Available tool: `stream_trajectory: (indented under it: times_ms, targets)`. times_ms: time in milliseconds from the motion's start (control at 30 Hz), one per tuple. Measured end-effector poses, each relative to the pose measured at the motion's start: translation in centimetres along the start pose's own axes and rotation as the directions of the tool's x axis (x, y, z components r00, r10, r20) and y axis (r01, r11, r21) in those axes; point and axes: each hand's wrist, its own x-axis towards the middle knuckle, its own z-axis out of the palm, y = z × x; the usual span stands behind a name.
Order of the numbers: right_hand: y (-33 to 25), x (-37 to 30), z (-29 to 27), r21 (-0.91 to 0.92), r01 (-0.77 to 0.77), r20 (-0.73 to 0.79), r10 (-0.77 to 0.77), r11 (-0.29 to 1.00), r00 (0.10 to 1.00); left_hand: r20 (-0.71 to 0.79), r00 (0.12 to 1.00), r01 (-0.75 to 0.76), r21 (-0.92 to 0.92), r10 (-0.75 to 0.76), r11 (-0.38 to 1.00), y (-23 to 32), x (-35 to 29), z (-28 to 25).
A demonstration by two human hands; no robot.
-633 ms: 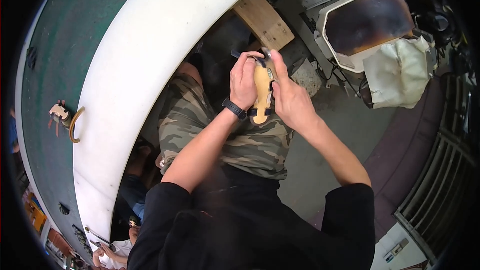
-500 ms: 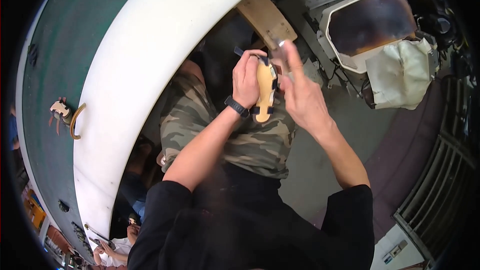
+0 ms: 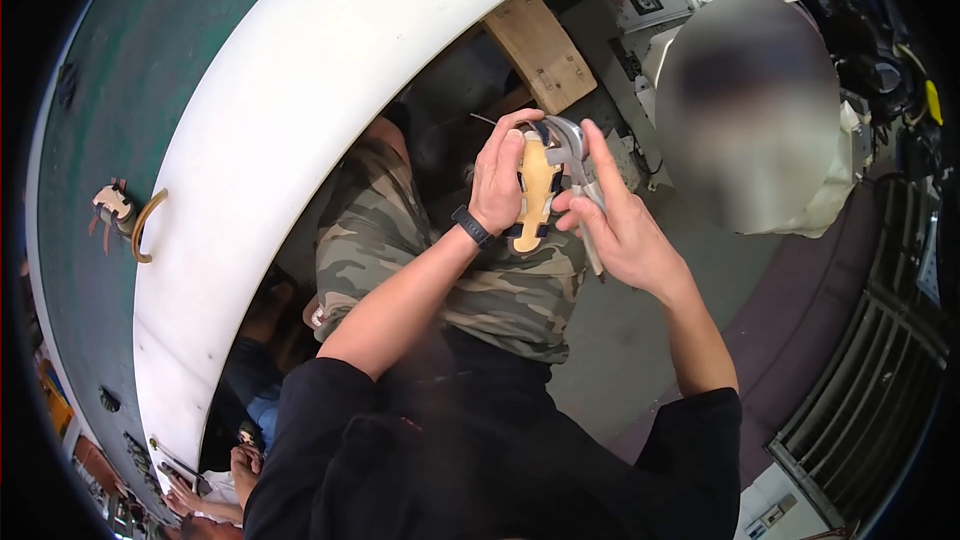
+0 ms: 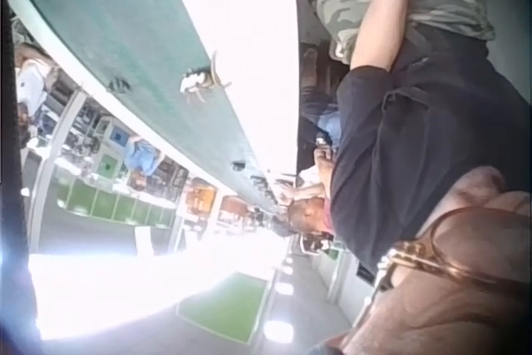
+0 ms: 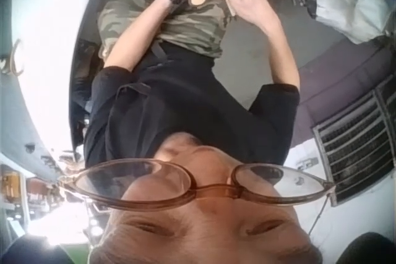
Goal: Manually adjusting or assembling shoe components on an industrial production line.
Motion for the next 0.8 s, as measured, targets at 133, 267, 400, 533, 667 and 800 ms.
stream_trajectory:
  times_ms: [133, 267, 400, 533, 667, 800]
  targets:
    - [0.5, 0.8, -0.1, 0.015, 0.164, 0.094, -0.164, 0.986, 0.982, -0.008, 1.000, 0.022, -0.047, -0.022, 0.999, -0.5, -0.2, 0.1]
    - [0.4, 1.8, -0.5, -0.031, 0.128, 0.148, -0.122, 0.991, 0.981, -0.010, 0.999, 0.036, -0.062, -0.036, 0.997, -0.6, -0.3, 0.2]
    - [-1.1, 1.9, -1.0, -0.104, 0.031, 0.213, -0.008, 0.994, 0.977, -0.005, 0.999, 0.045, -0.069, -0.046, 0.997, -0.6, -0.4, 0.0]
    - [0.4, 1.6, 0.4, -0.093, 0.047, 0.095, -0.038, 0.995, 0.995, -0.007, 1.000, 0.022, -0.070, -0.022, 0.997, -0.6, -0.1, 0.1]
    - [2.2, 1.7, 1.7, -0.141, 0.208, -0.055, -0.218, 0.968, 0.974, 0.008, 0.990, 0.137, -0.167, -0.137, 0.976, -0.6, 0.2, 0.3]
    - [2.6, 1.6, 1.1, -0.158, 0.211, -0.042, -0.220, 0.965, 0.975, 0.008, 0.990, 0.142, -0.129, -0.143, 0.981, -0.8, 0.3, 0.3]
